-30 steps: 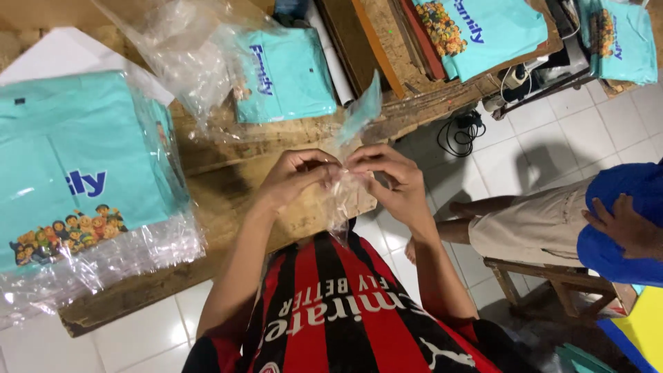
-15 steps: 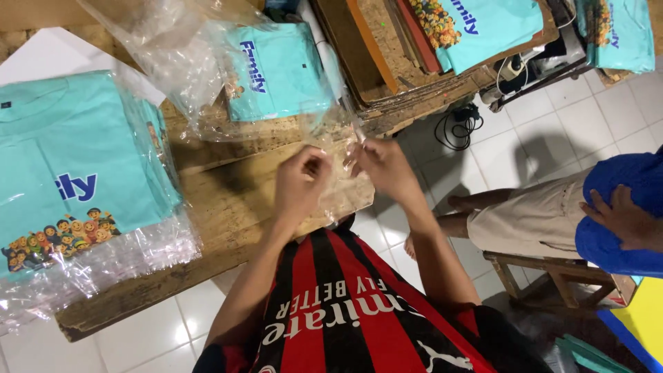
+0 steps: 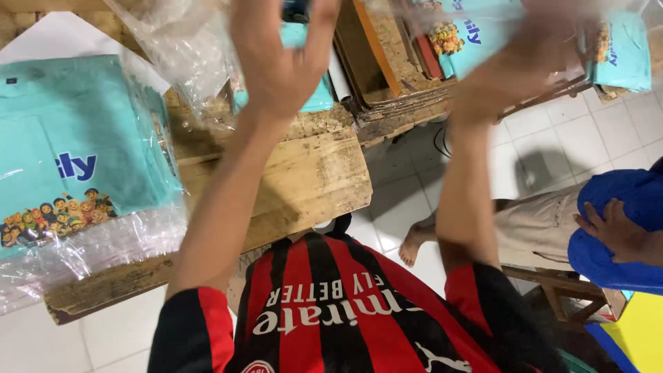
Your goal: Folding printed t-shirts and placing them into clear plastic bags for packaging
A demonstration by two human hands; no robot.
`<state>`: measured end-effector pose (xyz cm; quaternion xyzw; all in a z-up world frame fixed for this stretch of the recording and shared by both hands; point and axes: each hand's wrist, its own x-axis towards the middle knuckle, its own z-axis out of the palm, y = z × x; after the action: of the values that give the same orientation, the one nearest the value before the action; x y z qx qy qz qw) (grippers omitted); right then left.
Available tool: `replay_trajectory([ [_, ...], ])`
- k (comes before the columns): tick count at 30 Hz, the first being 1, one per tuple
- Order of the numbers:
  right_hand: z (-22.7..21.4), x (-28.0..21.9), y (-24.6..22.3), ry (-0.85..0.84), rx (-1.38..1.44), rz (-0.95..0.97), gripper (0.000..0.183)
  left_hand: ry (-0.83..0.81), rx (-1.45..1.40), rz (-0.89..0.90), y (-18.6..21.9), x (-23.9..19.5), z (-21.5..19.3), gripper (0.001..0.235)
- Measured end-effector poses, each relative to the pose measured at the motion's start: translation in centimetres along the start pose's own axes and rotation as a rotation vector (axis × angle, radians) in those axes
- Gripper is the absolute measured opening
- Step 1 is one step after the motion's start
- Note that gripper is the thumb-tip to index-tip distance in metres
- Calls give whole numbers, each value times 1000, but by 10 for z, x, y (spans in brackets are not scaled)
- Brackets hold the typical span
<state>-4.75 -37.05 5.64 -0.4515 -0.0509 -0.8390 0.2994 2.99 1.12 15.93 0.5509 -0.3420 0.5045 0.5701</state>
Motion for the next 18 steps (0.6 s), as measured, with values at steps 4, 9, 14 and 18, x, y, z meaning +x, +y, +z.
replay_trajectory([
  [4,29,-80,-154,-1393,-5,695,24,-382,93,-596,14,-153,-46,13],
  [9,4,-95,-181,-1539,-227,469,25,-253,126,-1288,23,-258,-76,5],
  [14,-7,-116,-159,-1542,-173,443,30,-231,-52,-1492,14,-303,-79,3],
  [18,1,-130,-181,-1565,-142,403,28,-243,-85,-1666,29,-290,-95,7],
])
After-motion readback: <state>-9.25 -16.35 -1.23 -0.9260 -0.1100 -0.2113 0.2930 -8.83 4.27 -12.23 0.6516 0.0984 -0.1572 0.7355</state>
